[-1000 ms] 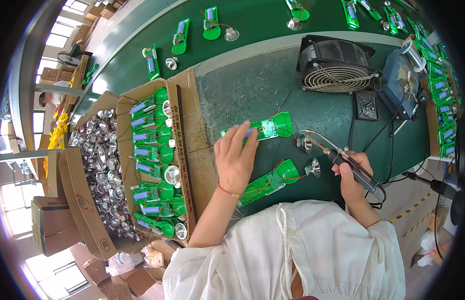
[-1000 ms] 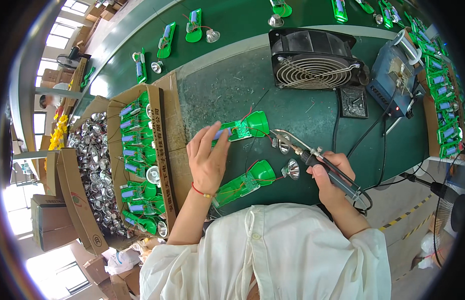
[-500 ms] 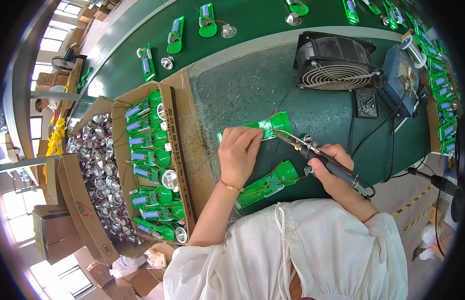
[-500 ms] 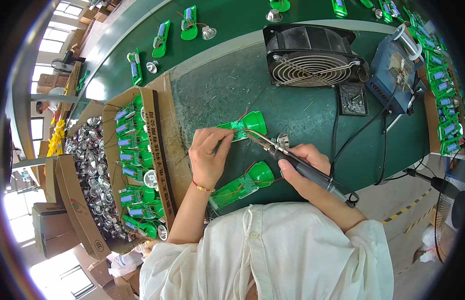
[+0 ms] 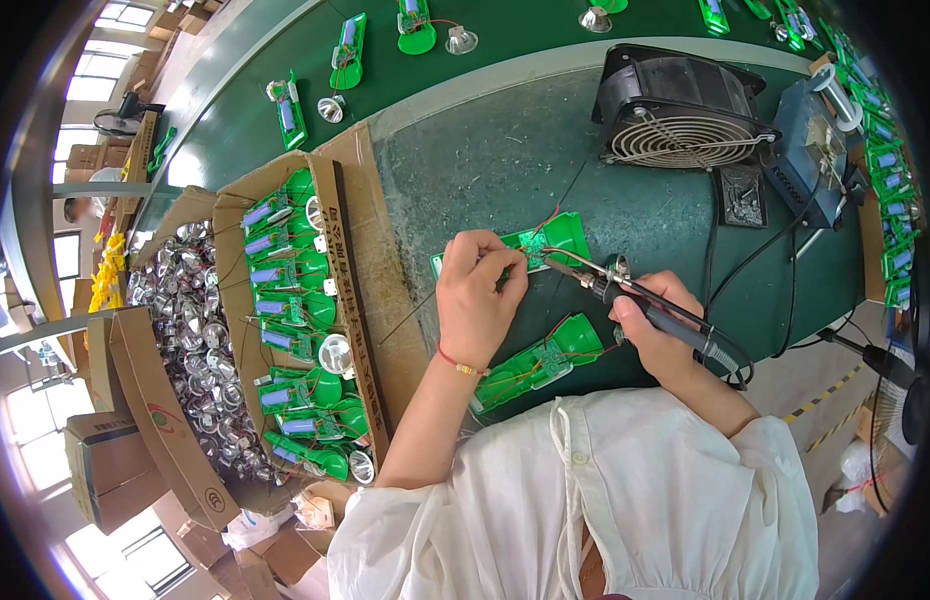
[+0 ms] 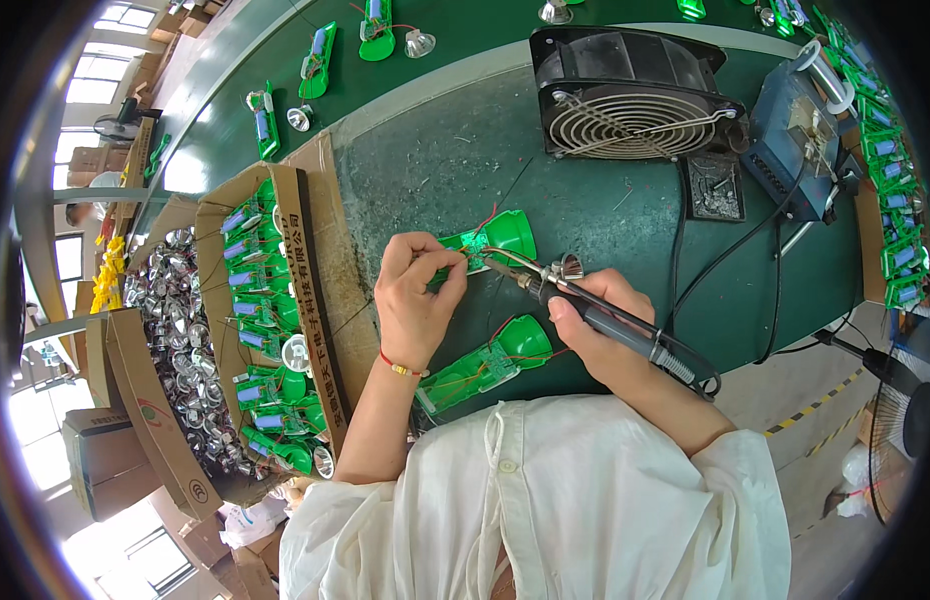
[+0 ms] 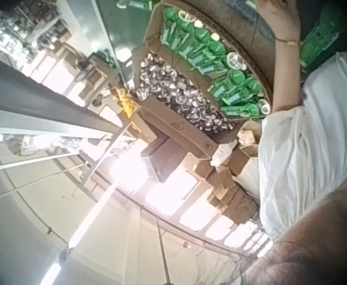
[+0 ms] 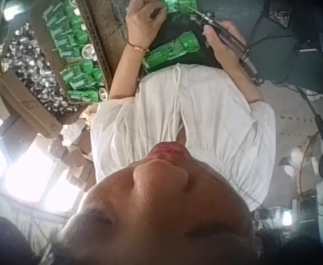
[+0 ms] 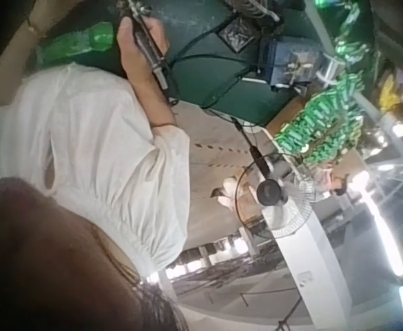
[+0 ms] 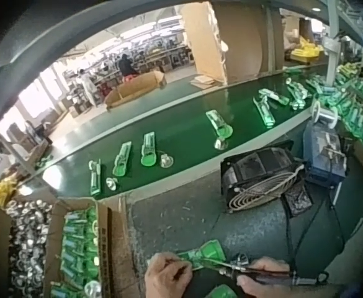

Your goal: Soldering wires and electronic components into green flashlight casings on a production line.

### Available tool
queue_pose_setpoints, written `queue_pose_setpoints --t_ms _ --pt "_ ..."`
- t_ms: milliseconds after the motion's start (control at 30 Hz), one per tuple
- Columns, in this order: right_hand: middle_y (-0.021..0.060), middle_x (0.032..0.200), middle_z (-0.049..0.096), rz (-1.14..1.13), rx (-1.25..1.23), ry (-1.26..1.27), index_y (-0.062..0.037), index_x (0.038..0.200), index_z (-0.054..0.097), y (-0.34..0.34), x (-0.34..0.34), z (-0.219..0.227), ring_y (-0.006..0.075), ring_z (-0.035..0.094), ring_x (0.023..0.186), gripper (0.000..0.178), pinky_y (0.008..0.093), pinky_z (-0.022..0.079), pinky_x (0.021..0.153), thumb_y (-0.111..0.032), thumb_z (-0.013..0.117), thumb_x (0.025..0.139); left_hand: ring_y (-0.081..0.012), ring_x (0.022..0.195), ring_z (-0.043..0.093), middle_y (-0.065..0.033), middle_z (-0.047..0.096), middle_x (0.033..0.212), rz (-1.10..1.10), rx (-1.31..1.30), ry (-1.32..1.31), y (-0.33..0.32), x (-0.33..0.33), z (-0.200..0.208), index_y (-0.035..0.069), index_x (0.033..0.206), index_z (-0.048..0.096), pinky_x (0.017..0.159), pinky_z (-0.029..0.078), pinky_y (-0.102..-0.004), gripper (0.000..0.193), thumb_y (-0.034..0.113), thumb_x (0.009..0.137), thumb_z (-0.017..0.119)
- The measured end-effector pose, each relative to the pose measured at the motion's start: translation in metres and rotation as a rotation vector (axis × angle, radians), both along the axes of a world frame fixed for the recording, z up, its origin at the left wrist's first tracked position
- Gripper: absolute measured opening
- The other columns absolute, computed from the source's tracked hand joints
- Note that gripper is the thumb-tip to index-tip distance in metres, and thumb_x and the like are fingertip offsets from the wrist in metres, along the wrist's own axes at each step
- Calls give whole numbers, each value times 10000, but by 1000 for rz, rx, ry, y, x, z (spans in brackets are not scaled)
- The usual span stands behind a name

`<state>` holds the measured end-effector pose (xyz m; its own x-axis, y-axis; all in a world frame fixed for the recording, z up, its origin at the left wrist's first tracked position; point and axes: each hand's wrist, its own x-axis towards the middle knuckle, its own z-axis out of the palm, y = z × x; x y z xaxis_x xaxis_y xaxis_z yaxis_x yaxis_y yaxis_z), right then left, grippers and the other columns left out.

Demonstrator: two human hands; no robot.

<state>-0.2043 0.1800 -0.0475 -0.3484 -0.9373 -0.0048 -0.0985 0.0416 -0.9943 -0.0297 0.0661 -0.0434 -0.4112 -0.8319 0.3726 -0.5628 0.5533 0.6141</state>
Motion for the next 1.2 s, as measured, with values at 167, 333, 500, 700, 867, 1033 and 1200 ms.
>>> queue_pose_setpoints --t_ms 167,333,500,700,867,1033,1200 --pt "69 647 607 -52 -23 -52 7 808 523 -2 3 0 75 549 555 148 217 440 498 -86 635 779 -185 700 550 -61 526 815 -18 16 4 -1 -1 1 22 715 631 592 457 -283 93 -16 640 670" --pt "93 665 607 -21 7 -15 15 820 518 -1 1 2 101 572 599 143 231 457 543 -87 615 792 -186 699 549 -60 528 818 -28 23 -1 -2 0 2 24 718 634 590 456 -281 95 -12 638 672" --pt "62 650 614 -106 -43 -68 0 827 523 1 2 1 53 532 527 149 203 422 465 -91 635 791 -187 702 551 -60 532 817 -24 26 -1 -3 -1 2 24 719 636 591 456 -280 92 -8 640 672" --pt "106 682 615 -145 -86 -113 19 869 503 10 -7 5 89 563 575 145 215 456 495 -66 603 808 -193 700 560 -66 539 814 -22 30 1 -3 0 3 24 718 638 602 461 -283 91 -4 639 672" --pt "104 686 614 -152 -92 -144 21 868 504 16 -10 5 99 576 592 131 221 465 518 -51 596 807 -194 700 564 -69 546 819 -15 32 -28 -3 -2 3 32 710 639 600 464 -282 81 2 641 669" --pt "99 692 615 -148 -130 -130 22 873 508 19 -12 2 107 590 616 123 231 474 554 -44 589 807 -191 709 568 -72 549 821 -11 57 -26 -3 -1 6 33 735 636 603 469 -290 100 -2 647 669" --pt "92 713 578 -161 -108 -96 15 848 497 20 -14 3 109 571 579 159 211 458 507 -99 600 805 -190 731 575 -78 556 836 -21 52 -2 2 3 6 26 767 634 620 476 -281 116 1 661 676"
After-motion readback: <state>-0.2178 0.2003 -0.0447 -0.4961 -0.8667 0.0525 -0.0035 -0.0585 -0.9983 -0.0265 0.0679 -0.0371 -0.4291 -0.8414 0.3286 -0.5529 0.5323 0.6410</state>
